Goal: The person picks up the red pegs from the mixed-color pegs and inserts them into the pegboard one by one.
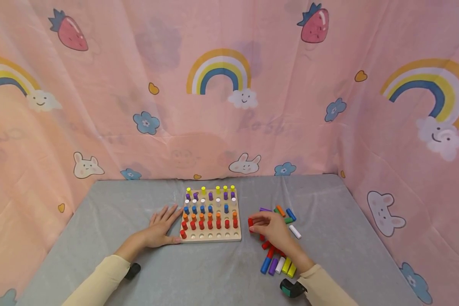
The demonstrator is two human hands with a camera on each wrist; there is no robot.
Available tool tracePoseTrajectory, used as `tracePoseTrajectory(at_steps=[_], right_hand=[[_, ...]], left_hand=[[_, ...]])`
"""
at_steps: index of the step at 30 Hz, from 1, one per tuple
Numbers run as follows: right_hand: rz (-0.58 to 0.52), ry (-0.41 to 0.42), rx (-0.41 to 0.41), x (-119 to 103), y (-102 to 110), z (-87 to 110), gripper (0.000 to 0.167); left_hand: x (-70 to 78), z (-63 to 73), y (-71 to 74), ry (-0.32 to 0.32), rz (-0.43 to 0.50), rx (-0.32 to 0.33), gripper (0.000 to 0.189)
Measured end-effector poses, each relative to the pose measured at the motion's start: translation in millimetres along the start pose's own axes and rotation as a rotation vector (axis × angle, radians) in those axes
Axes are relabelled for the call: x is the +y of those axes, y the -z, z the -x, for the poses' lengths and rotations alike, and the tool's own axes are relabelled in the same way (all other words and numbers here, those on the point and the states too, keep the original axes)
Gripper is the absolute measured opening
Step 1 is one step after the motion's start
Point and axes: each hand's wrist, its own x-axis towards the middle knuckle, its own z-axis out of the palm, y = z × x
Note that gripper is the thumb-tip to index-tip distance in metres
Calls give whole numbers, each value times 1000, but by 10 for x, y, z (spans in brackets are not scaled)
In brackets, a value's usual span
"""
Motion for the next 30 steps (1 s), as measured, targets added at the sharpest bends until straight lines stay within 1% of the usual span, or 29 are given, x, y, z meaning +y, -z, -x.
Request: tracePoseTrajectory(at_steps=[3, 5, 7, 14, 24, 30], right_hand=[[-21, 29, -19, -27, -91, -25, 32], [-24, 36, -19, -55, -158, -39, 29], [-26, 61, -23, -83, -215, -50, 29], [-37, 60, -21, -204, -389, -69, 29], [-62, 105, 1, -321, -601, -60, 27], [-112, 133, -14, -359, -703, -83, 28]], left_hand=[[-9, 1, -5, -4, 4, 0, 100], [-21, -3, -14, -8, 1, 2, 100], [-30, -9, -25, -8, -2, 4, 100], [-27, -3, -17, -15, 3, 7, 100], [-26, -8, -31, -9, -3, 9, 99], [-30, -11, -31, -8, 2, 9, 99]])
